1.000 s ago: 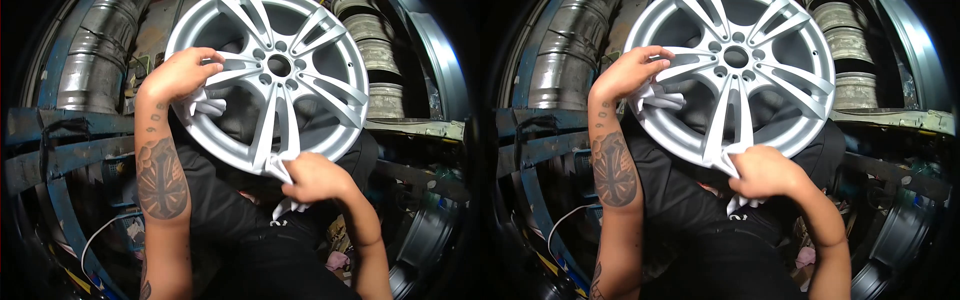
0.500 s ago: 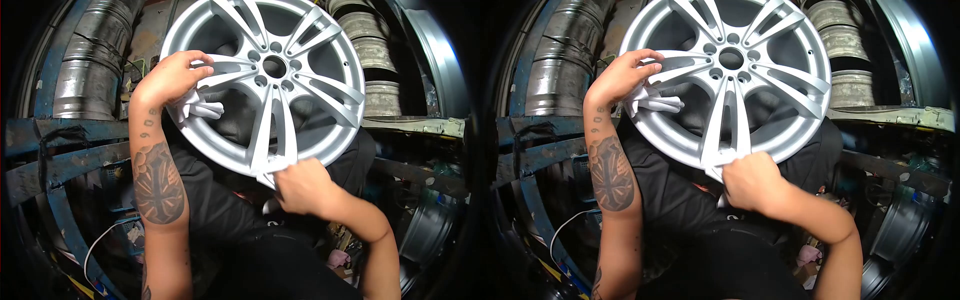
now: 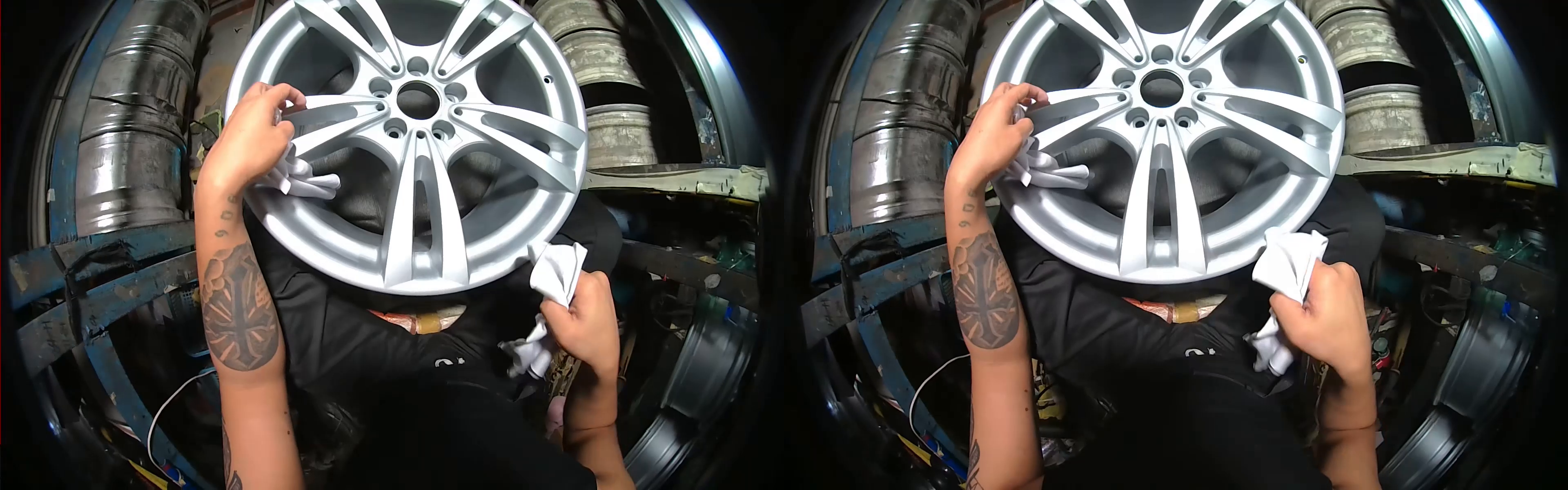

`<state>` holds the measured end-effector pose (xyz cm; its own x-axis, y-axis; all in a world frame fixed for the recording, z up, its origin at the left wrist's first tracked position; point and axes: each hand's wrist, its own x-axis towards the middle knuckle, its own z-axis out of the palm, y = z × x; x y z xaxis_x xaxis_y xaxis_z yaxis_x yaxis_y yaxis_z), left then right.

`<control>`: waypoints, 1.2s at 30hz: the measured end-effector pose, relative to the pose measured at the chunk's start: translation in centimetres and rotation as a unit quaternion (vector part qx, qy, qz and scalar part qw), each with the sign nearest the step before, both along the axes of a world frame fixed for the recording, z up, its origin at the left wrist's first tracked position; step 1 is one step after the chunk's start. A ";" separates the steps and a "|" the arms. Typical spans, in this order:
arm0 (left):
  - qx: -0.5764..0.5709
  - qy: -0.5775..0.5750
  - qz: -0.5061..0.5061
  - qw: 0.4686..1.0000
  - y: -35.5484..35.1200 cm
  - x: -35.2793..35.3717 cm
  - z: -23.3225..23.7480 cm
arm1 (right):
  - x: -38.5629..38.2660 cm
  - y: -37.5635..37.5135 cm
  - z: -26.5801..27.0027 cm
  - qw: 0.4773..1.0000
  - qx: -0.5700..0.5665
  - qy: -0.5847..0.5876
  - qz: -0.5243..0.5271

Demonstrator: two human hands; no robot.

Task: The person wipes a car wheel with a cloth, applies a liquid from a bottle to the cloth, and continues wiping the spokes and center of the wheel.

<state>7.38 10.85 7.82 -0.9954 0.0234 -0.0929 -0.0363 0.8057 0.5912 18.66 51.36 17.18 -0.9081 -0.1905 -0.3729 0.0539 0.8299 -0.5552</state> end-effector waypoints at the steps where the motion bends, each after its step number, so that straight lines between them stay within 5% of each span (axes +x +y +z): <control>1: 0.012 0.004 -0.012 1.000 0.3 -0.2 -0.1 | 0.4 0.1 -1.0 1.000 -0.023 0.014 0.005; 4: 0.030 0.005 -0.025 0.999 1.1 -0.7 -0.2 | 1.3 -1.4 -3.6 0.981 -0.057 0.108 0.154; 8: 0.056 -0.033 -0.039 0.997 2.7 -1.3 0.5 | 4.6 -6.7 -6.4 0.937 0.076 0.134 0.315; 14: 0.056 -0.107 -0.033 0.992 3.7 -1.8 1.3 | -0.2 -8.5 -6.2 0.918 0.100 0.078 0.376; 20: 0.084 -0.126 -0.017 0.988 3.0 -1.4 1.2 | -1.3 -10.7 -3.8 0.806 0.254 0.073 0.530; 22: 0.065 -0.107 -0.024 0.992 2.4 -1.3 0.8 | -2.4 -11.4 -3.2 0.716 0.324 0.079 0.614; 26: 0.064 -0.105 -0.035 0.992 1.5 -0.9 0.0 | -3.6 -12.4 -2.7 0.718 0.320 0.008 0.618; 30: 0.069 -0.095 -0.023 0.993 1.4 -1.0 -0.3 | -2.5 -14.4 -1.1 0.609 0.393 0.003 0.689; 34: 0.126 -0.137 0.009 0.983 0.7 -0.8 0.6 | -3.8 -13.9 -5.2 0.726 0.354 -0.058 0.586; 36: 0.118 -0.137 -0.002 0.983 0.1 -1.0 0.4 | -2.7 -13.5 -4.0 0.682 0.357 0.049 0.636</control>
